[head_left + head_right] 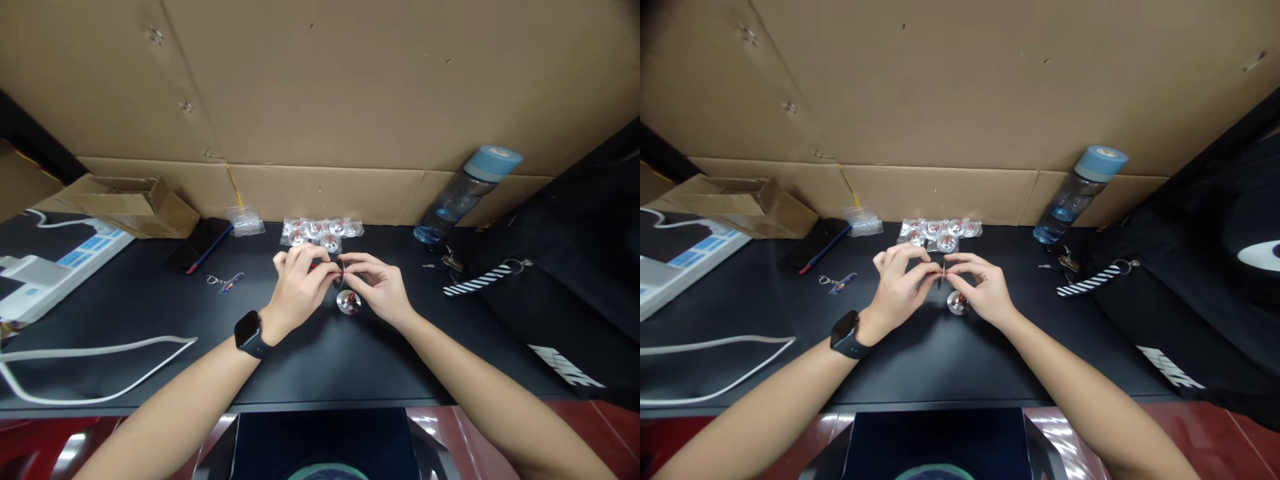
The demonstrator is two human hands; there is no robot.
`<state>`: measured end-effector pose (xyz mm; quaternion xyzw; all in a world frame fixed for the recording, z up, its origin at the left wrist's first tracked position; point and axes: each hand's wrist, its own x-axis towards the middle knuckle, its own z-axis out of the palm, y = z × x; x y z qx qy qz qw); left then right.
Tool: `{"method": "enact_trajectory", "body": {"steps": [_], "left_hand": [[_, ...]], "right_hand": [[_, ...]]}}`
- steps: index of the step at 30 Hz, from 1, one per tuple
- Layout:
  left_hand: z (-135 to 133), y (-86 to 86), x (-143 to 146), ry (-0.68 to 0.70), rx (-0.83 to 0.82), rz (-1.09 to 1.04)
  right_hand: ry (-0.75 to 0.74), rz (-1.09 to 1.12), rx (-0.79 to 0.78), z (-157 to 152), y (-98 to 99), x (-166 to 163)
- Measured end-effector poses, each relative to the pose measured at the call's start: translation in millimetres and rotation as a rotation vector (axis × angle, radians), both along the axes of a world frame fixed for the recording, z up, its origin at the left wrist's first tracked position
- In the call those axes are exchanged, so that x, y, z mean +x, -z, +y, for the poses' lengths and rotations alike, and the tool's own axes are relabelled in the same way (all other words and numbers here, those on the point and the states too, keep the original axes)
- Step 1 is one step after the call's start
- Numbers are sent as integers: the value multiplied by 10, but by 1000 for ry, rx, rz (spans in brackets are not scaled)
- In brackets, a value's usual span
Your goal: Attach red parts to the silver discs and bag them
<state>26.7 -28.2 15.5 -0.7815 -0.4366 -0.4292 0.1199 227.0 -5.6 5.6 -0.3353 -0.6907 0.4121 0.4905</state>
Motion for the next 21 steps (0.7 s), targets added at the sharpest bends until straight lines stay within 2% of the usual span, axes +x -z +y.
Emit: {"method": "enact_trajectory", "body": {"steps": [4,9,16,21], "left_hand": [[-4,10,6,5,-8,26],[-2,8,-13,54,-72,51],[29,-106,-96,298,-349,-10],[66,-79,-109,249,-394,-25]], "right_hand": [[46,-107,125,-4,-23,16],[43,-211,210,-15,-83,33],[48,-315,281,17,-126,69],[33,-377,312,14,-121,81]]}}
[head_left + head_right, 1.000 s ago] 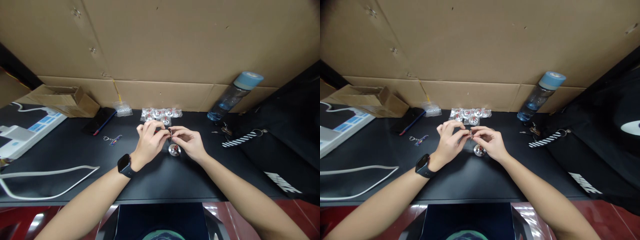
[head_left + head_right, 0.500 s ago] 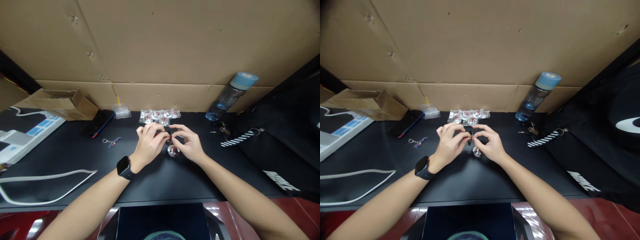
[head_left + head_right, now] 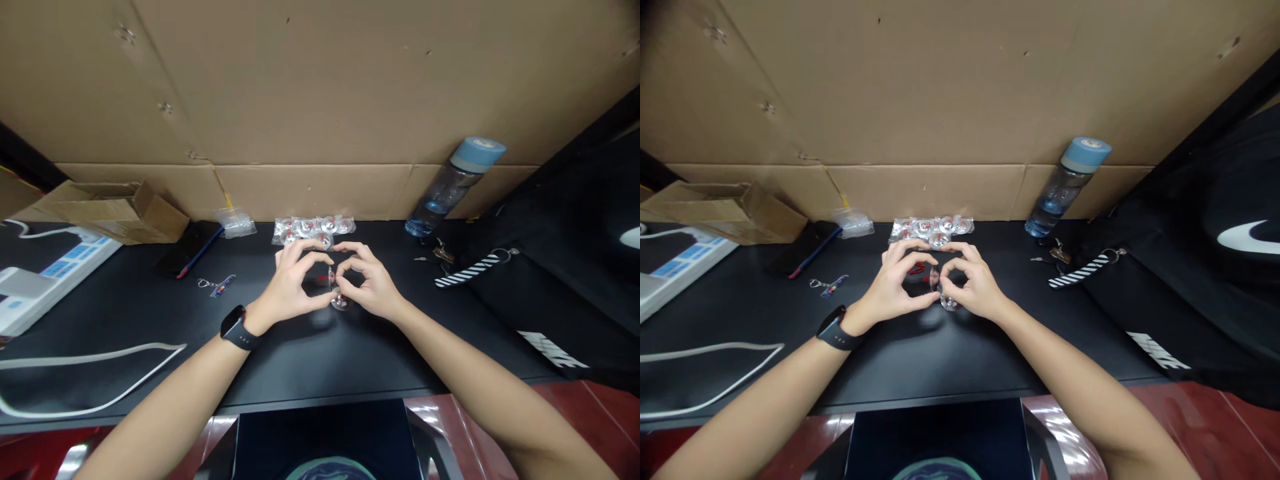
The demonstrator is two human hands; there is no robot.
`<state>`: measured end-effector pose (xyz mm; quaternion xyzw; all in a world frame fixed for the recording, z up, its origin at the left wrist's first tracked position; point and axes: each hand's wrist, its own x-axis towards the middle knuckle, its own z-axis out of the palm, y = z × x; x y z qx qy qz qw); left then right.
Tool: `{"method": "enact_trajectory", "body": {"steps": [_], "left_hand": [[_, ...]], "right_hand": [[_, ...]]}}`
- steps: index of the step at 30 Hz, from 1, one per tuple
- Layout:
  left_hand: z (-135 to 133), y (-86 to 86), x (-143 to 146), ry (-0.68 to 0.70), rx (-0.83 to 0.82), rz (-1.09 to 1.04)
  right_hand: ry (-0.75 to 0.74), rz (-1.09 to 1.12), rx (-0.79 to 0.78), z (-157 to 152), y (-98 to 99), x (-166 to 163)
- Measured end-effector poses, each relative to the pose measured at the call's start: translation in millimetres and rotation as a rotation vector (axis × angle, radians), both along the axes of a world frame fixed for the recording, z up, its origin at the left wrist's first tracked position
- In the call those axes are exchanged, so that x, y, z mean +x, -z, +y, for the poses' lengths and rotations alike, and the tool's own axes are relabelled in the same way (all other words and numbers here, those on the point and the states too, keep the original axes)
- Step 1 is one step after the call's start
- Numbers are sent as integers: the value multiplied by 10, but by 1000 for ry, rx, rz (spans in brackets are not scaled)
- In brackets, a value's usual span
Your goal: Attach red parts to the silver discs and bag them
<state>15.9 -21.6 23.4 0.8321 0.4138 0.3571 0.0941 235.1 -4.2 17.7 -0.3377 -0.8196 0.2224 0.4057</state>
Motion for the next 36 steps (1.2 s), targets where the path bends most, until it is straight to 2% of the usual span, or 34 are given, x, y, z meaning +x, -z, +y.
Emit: {"method": "enact_trajectory", "body": {"steps": [5,12,16,18,19,21,24,26,30,36], "left_hand": [[55,30,-38,-52,-3,78],[25,26,-13,-22,-41,147],[52,-9,-50,82,-88,203],[114,-40,-159,133,-117,266],[156,-47,-241,115,-125,298],[256,-30,-453,-59,-119,363],[414,81,-812,-475,-137,491],[500,171,-1013,-619,-184,562],[593,275,-1213,-682,-283,601],[608,345,-1197,-655,-303,627]], "right_hand": [[28,5,-11,23,-19,36],[-3,-50,3,41,24,49],[-19,-124,16,24,81,18],[-52,-165,28,13,101,1],[-76,-185,33,6,109,-7],[-126,-222,31,-11,122,-21],[-198,-257,17,-40,133,-32],[-225,-271,8,-56,132,-30],[-220,-285,1,-57,108,-3],[-197,-289,29,-40,76,30]]}}
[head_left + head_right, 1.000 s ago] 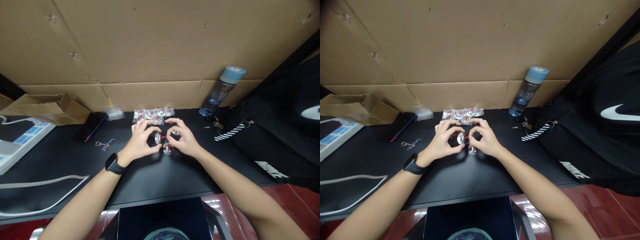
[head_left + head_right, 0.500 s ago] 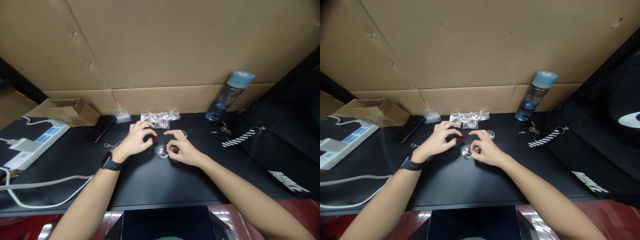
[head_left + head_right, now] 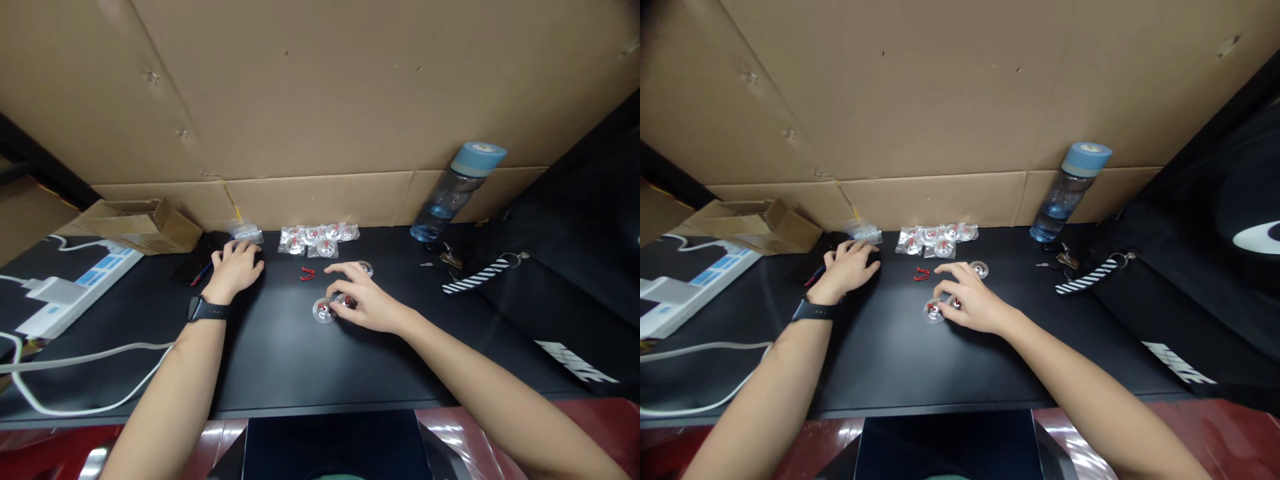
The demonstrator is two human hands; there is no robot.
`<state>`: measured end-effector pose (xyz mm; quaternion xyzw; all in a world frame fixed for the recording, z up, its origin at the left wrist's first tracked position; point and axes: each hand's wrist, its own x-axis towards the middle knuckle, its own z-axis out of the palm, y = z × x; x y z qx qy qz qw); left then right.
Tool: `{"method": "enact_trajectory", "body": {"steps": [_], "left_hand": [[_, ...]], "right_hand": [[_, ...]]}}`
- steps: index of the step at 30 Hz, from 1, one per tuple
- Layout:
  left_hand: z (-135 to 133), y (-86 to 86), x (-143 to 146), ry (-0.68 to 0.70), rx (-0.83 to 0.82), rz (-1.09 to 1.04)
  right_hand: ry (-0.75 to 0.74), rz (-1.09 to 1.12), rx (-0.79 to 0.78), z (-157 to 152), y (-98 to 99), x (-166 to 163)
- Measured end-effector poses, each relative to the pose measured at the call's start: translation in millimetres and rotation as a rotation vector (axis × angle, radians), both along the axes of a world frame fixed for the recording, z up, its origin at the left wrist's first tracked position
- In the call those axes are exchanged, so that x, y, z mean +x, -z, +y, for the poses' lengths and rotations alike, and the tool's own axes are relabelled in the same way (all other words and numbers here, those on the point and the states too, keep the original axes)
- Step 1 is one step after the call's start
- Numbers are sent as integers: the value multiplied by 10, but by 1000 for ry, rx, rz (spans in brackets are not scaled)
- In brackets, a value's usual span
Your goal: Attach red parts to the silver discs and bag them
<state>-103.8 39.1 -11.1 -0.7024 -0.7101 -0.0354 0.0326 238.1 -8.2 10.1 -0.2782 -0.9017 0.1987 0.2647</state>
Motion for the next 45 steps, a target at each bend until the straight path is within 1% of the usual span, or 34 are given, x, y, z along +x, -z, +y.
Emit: {"method": "enact_trajectory", "body": {"steps": [5,8,12,15,18,20,22,25,27,29,32,34,36,40,42,45], "left_hand": [[19,49,13,9,-11,-11],[26,40,5,-11,29,-8],[16,-3,37,7,64,-21],[-16,-67,119,28,86,-38],[-70,-136,213,44,176,-46],[-101,-148,246,48,216,-27],[-111,-116,241,31,184,5],[-89,-36,194,14,56,26],[-76,-25,182,14,32,12],[-89,-79,223,3,93,-4],[-175,-225,411,8,266,-26],[-258,-288,600,79,335,-53],[-339,-282,803,218,335,-86],[-452,-160,1118,587,193,-143],[-496,-149,1197,681,153,-180],[-563,-232,1232,777,87,-230]], "right_hand": [[-6,-21,30,15,-52,36],[6,-37,26,48,-99,89],[21,-17,26,98,-127,150],[14,8,47,120,-138,170],[9,-1,54,128,-163,189],[7,-24,50,128,-181,206],[5,-48,45,125,-194,223],[3,-68,46,117,-199,235],[4,-74,48,112,-196,234],[7,-74,55,112,-193,233],[11,-81,58,123,-191,251],[-11,-99,43,134,-189,274],[-39,-124,20,144,-179,297],[-37,-190,4,155,-126,307],[-25,-243,11,157,-94,293],[-30,-303,14,160,-60,267]]}}
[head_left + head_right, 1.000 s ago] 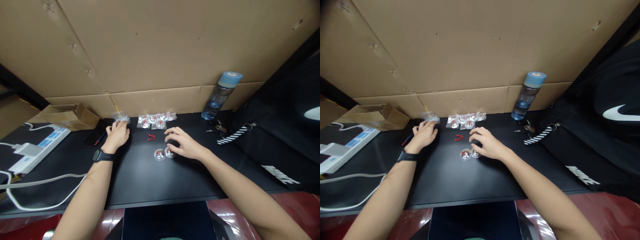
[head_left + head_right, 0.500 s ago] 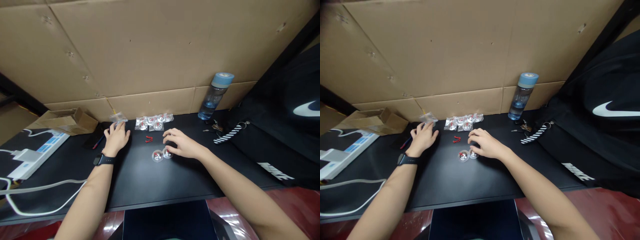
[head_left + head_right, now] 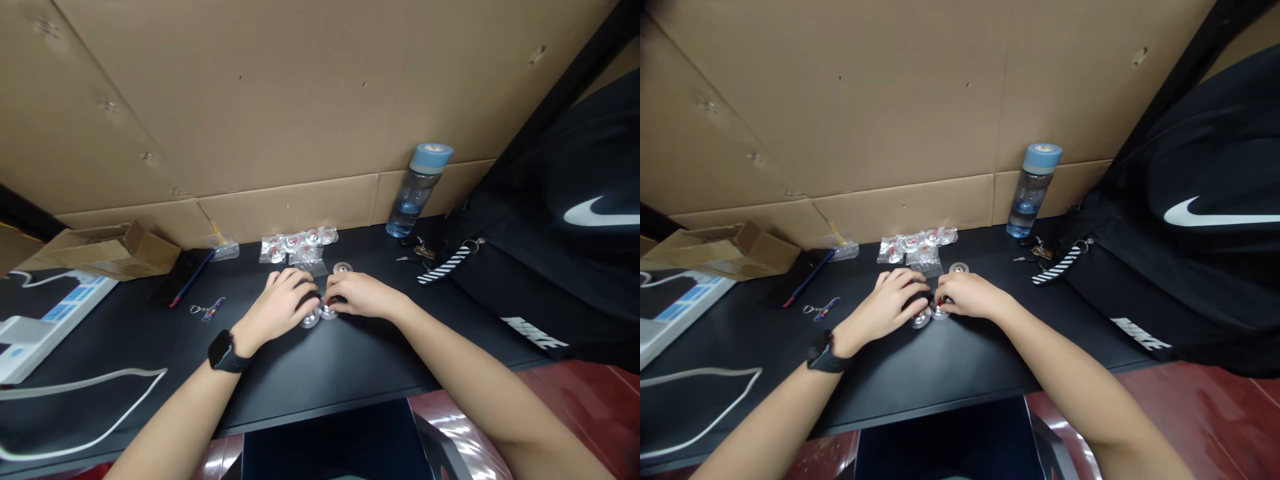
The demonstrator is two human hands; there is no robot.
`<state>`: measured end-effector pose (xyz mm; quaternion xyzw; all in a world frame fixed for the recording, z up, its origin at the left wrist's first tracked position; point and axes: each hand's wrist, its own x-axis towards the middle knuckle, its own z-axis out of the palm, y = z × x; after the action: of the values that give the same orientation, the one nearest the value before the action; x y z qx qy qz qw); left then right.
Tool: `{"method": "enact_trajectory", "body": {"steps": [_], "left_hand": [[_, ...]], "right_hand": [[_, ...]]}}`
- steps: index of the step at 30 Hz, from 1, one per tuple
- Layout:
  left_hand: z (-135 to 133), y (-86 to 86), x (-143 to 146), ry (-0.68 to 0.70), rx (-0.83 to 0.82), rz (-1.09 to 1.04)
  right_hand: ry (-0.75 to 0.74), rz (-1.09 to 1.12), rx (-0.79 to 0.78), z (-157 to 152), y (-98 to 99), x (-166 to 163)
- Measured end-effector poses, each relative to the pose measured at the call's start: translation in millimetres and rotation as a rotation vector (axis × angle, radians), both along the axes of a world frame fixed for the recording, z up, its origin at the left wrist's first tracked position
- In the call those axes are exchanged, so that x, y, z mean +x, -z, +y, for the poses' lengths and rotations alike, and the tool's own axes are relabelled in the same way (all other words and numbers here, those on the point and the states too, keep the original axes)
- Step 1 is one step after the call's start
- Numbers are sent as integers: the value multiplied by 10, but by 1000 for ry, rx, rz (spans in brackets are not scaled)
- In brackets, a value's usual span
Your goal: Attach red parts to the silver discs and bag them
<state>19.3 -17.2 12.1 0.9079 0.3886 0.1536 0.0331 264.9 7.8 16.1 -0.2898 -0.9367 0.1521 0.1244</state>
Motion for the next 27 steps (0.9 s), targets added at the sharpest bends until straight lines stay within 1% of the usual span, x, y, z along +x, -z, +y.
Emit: {"method": "enact_trajectory", "body": {"steps": [2,4,9,12,16,19,22,24,27], "left_hand": [[-40,-67,-8,97,-70,20],[-63,-101,-25,158,-121,43],[-41,-72,-99,166,-151,45],[-4,-71,-137,85,-129,-20],[7,-104,-119,-139,-95,-278],[-21,-96,-53,-232,-105,-522],[-51,-39,38,-263,-126,-759],[-59,12,94,-278,-132,-852],[-59,80,149,-314,-122,-912]], "right_hand": [[-7,-6,-5,0,11,-10],[1,-11,-6,-3,9,-10],[71,8,2,-13,-52,12],[129,142,-30,-1,-102,17],[163,439,-115,6,-127,-31],[189,681,-254,-26,-84,-123],[192,912,-440,-78,4,-243],[200,1024,-555,-110,59,-320],[241,1098,-737,-145,104,-400]]}}
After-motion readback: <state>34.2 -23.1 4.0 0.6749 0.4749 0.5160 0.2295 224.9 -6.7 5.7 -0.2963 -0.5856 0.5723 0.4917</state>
